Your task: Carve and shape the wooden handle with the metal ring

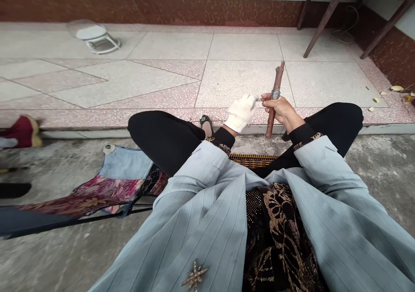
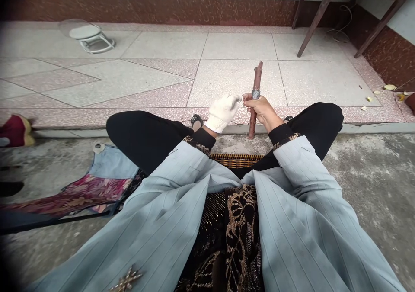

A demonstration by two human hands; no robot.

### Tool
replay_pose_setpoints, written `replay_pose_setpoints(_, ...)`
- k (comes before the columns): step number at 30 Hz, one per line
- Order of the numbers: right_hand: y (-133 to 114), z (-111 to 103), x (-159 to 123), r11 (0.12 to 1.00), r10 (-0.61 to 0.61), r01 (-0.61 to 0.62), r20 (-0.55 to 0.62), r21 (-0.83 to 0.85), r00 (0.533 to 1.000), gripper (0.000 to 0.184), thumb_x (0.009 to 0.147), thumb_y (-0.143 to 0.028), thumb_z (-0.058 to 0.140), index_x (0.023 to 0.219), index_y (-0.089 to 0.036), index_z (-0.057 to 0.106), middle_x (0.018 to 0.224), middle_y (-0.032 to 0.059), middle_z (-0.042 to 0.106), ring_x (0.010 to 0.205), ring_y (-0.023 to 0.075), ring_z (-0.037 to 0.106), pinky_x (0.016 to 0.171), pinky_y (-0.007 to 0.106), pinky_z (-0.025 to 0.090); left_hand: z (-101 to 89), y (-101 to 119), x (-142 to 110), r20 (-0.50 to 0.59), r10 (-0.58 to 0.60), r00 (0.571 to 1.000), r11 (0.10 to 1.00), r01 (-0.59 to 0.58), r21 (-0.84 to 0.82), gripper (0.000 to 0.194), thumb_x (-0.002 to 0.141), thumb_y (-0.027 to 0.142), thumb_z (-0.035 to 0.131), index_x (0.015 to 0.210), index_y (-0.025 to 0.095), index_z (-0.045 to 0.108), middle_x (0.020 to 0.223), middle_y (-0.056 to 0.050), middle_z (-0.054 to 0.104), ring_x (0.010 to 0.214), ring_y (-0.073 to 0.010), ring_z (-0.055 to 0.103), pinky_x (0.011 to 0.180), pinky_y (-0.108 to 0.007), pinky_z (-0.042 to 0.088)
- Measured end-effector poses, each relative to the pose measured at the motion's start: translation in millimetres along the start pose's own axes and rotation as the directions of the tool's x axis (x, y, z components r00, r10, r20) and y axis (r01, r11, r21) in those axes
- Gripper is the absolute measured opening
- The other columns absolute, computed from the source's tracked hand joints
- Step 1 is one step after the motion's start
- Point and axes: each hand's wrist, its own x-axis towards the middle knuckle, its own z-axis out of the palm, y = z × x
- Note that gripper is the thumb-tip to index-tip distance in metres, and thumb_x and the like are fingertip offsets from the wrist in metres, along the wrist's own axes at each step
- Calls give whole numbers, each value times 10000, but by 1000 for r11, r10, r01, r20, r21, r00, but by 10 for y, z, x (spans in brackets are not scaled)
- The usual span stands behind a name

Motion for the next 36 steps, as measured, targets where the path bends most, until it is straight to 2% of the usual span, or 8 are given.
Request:
replay_pose_setpoints(8,1,57,14,962,-152,139,-40,-234,988,252,599,-31,640,827,-136,647,769,30,665,693,130,577,559,235,404,-34,-133,161,75,-86,993,889,111,-445,159,855,93,498,916,120,642,784,-48,639,711,-132,587,728,-268,458)
replay_pose_setpoints(11,-27,70,6,936,-211,197,-16,-291,977,236,611,-36,618,820,-144,637,745,20,655,724,141,590,639,260,448,-25,-219,186,282,-136,950,655,299,-694,113,807,116,508,866,149,599,538,54,424,420,-69,373,485,-228,371)
replay_pose_setpoints(15,-66,81,-35,930,-227,236,66,-282,972,213,621,-48,622,810,-144,643,732,13,649,718,134,581,637,252,443,4,-348,201,548,43,835,254,521,-815,83,759,146,516,829,171,554,475,115,222,341,-35,151,372,-191,223)
replay_pose_setpoints(19,-93,78,-77,945,-171,195,113,-263,979,181,642,-87,669,818,-131,668,691,8,631,622,107,530,535,225,379,51,-449,211,659,152,737,96,652,-752,86,718,155,531,797,186,519,462,129,173,330,-29,90,349,-176,180)
replay_pose_setpoints(24,-98,69,-79,959,-124,140,79,-247,989,106,679,-82,669,767,-139,658,621,-11,582,532,81,457,482,213,341,19,-415,139,540,75,839,347,485,-802,131,778,185,525,903,174,560,506,110,248,354,-43,189,401,-204,294)
replay_pose_setpoints(27,-85,62,-63,973,-99,107,49,-203,994,101,683,-55,675,723,-141,639,630,-10,573,539,74,456,474,202,343,8,-386,87,241,94,966,779,79,-622,245,818,178,549,1053,152,614,660,29,497,519,-88,463,565,-255,437)
replay_pose_setpoints(29,-72,56,-55,984,-71,74,27,-165,997,113,689,-45,682,714,-141,629,635,-11,570,547,73,467,471,194,345,27,-393,71,65,247,967,928,-217,-302,325,835,184,585,1157,164,622,888,-37,620,740,-142,580,717,-301,474)
replay_pose_setpoints(36,-56,58,-63,994,15,-14,8,-111,1000,108,725,-22,652,735,-127,629,592,-21,554,515,67,471,446,179,338,100,-452,100,17,527,850,791,-498,356,313,1000,341,427,1106,179,673,940,-90,662,862,-225,613,749,-359,437)
